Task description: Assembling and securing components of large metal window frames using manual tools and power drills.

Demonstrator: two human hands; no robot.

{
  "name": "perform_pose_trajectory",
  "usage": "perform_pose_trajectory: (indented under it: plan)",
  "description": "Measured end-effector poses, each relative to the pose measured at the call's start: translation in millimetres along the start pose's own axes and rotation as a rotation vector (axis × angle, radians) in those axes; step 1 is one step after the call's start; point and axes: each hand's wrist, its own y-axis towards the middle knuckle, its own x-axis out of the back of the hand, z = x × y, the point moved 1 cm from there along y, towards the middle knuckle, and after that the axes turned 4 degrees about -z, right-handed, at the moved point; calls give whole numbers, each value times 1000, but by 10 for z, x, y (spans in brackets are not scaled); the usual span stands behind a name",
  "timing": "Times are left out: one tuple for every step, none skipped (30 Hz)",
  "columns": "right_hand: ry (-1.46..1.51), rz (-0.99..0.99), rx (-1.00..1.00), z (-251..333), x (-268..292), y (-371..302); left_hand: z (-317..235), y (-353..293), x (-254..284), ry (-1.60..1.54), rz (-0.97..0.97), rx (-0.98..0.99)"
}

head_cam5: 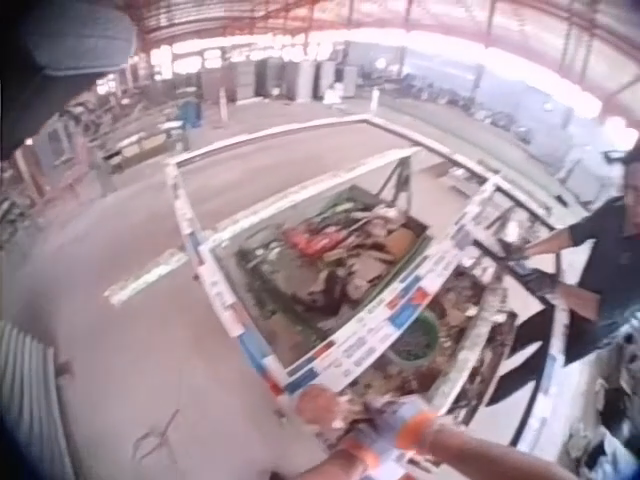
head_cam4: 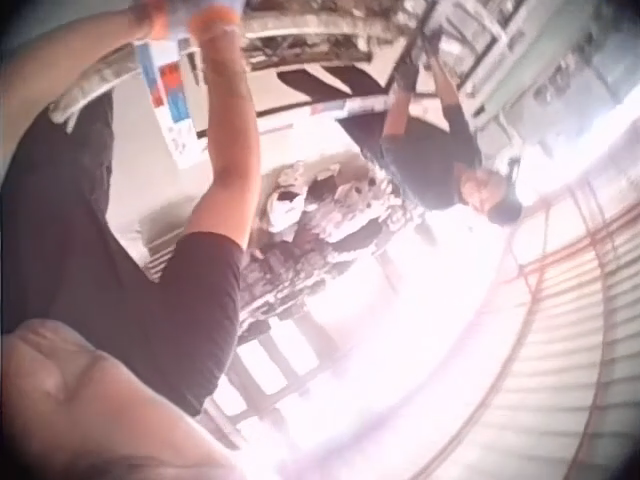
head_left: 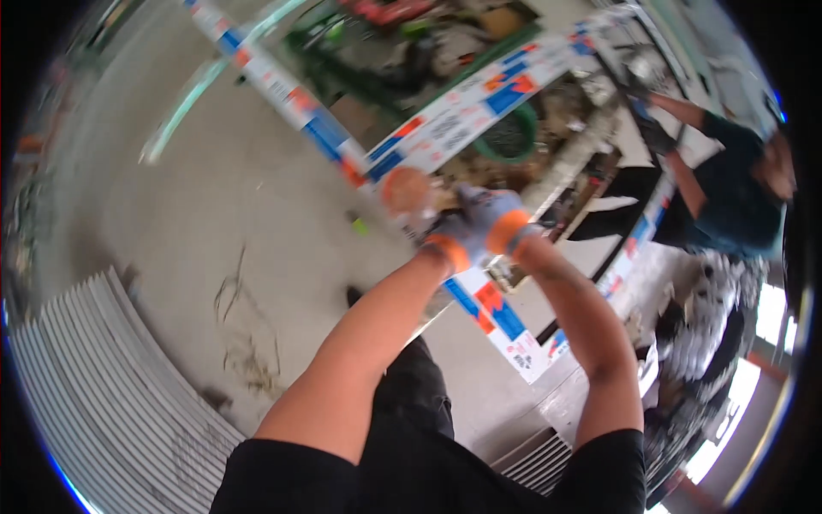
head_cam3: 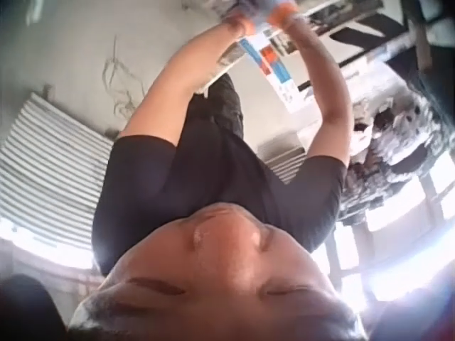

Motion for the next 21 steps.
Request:
perform_pose_trajectory:
  plan:
    - [24,41,-49,14,2,0,-43,-76,41,-9,-93,22]
    - [71,32,-79,24,81,15,-40,-136,122,109,-280,-152]
    - [117,20,-99,-9,184,5,-57,-154,196,225,-478,-320]
    - [173,-17,-156,-84,265,-39,-90,-102,220,241,-220,-243]
    - [233,-51,-210,-196,336,-105,-144,-52,224,259,42,-159]
    - [300,-53,-305,-335,381,-142,-167,-47,235,226,53,-138]
    - [291,-78,-320,-538,390,-173,-212,-67,234,188,68,-116]
    - [393,-197,-383,-790,366,-209,-267,-73,251,227,28,-126]
    - [502,-315,-436,-1011,384,-222,-290,-82,265,268,-10,-127]
    - [620,-383,-440,-1146,591,-190,-251,-99,261,285,-16,-131]
    - [592,-620,-291,-1370,597,-110,-189,-118,249,314,-48,-114]
    - [686,-733,-249,-1612,679,-66,-183,-99,219,336,-79,-108]
    - [778,-843,-206,-1815,753,-63,-202,-98,203,342,-81,-119]
    - [774,-854,-209,-2044,652,-99,-223,-93,182,352,-82,-133]
    - [1004,-809,-407,-2317,430,-91,-214,-74,194,370,-87,-143]
    - [1236,-742,-607,-2530,241,-73,-177,-81,203,382,-87,-145]
    - [1245,-745,-597,-2678,202,-44,-156,-91,216,378,-97,-139]
    - [1089,-710,-737,-2805,163,-23,-136,-114,235,375,-103,-130]
    - [921,-673,-874,-2977,132,-40,-135,-111,240,381,-105,-129]
    - [835,-718,-847,-3254,93,-13,-134,-97,243,386,-71,-115]
    - [744,-762,-825,-3632,45,5,-174,-74,226,386,-37,-104]
